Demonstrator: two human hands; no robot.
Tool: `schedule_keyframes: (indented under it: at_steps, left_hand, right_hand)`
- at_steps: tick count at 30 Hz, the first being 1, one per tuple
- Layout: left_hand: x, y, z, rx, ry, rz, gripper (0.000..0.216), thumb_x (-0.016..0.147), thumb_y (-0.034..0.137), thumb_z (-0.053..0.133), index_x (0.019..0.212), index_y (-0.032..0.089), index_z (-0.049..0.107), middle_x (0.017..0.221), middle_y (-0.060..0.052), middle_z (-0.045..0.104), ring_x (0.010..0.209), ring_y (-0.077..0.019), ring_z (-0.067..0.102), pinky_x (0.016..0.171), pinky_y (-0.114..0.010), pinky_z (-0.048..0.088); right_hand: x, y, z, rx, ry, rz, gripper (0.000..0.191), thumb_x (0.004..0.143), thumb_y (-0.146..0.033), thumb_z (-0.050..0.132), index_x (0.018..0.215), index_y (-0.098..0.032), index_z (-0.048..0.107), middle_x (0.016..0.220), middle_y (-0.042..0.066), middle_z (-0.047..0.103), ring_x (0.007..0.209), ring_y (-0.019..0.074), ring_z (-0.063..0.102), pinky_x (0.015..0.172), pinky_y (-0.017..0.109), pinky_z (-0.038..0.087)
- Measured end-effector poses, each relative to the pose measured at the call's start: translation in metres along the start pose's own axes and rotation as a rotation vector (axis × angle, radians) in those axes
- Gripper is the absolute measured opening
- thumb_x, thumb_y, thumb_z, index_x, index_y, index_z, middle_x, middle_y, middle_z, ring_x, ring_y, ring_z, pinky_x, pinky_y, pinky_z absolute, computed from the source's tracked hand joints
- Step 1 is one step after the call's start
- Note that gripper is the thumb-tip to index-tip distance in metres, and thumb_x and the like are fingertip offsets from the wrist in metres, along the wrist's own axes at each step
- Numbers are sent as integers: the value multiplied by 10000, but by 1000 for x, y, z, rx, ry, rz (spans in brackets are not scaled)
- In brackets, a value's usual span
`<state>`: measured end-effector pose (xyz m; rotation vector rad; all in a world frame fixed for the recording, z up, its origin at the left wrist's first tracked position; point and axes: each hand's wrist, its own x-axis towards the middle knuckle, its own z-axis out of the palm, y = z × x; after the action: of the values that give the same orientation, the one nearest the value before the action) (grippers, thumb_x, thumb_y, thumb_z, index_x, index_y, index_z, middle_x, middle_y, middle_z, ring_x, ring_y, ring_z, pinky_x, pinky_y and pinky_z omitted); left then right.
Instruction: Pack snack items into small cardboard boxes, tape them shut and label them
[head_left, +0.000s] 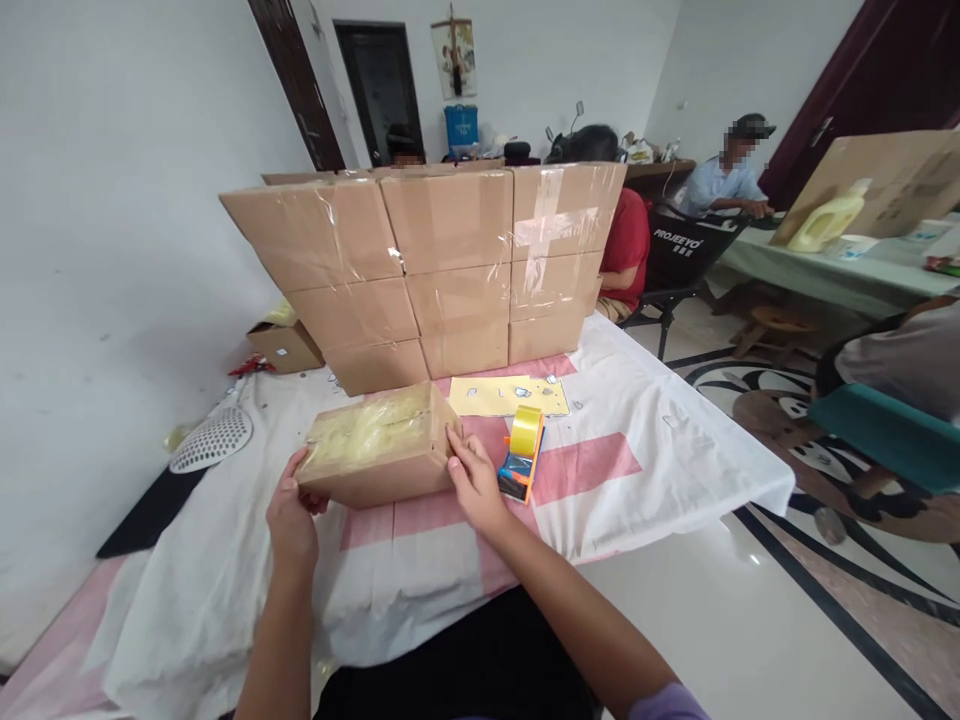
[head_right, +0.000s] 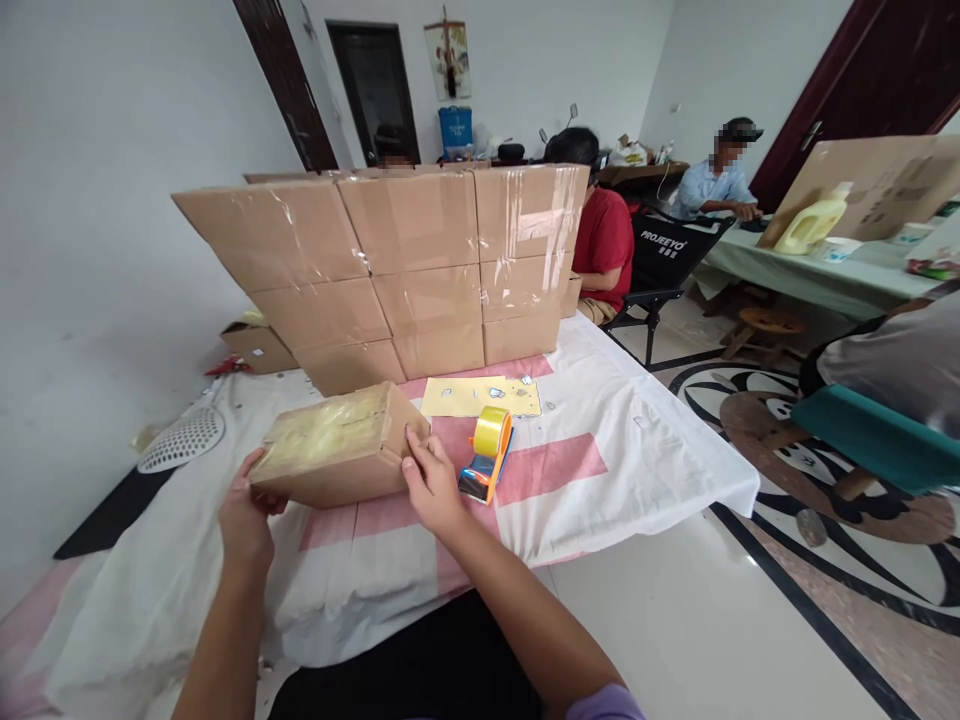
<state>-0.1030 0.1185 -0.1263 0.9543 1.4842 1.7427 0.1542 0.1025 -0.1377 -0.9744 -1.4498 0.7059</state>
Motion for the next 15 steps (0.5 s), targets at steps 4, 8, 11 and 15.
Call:
schedule_keyframes:
  at_steps: [4, 8, 11, 15]
  left_hand:
    - [2, -5, -4, -19, 6, -10, 706, 780, 537, 526, 1364, 146, 585, 612, 60, 405, 503, -106, 363, 458, -207, 314]
    - [8, -15, -9, 1, -2, -8, 671, 818, 562, 516, 1361, 177, 605, 693, 30, 523, 545, -113, 419, 503, -220, 337]
    - [12, -18, -11, 7, 22, 36, 567, 852, 528, 502, 1301, 216, 653, 1111, -51, 670, 816, -156, 585, 615, -231, 414]
    - [13, -13, -12, -132, -25, -20, 559, 830, 514, 562, 1305, 233, 647, 1342, -66, 630, 1098, -224, 616, 776, -265, 490]
  right_hand:
    - [-8, 3, 8, -99, 25, -81, 540, 991, -331, 478, 1529, -311, 433, 1044, 59, 468, 1065, 214, 534, 1014, 365, 479]
    - [-9, 3, 8, -107, 39, -107, 544, 968, -301, 536, 1507, -337, 467, 1094, 71, 485, 1126, 224, 537, 1063, 391, 465]
    - [-6, 0, 3, -120, 37, -138, 566, 904, -283, 645, 1455, -354, 538, 1350, 112, 461, 1330, 282, 465, 1158, 469, 384]
    - [-1, -4, -4, -65, -66, -120, 637, 838, -256, 724, 1445, -330, 547, 1652, 110, 222, 1544, 339, 216, 1229, 539, 258]
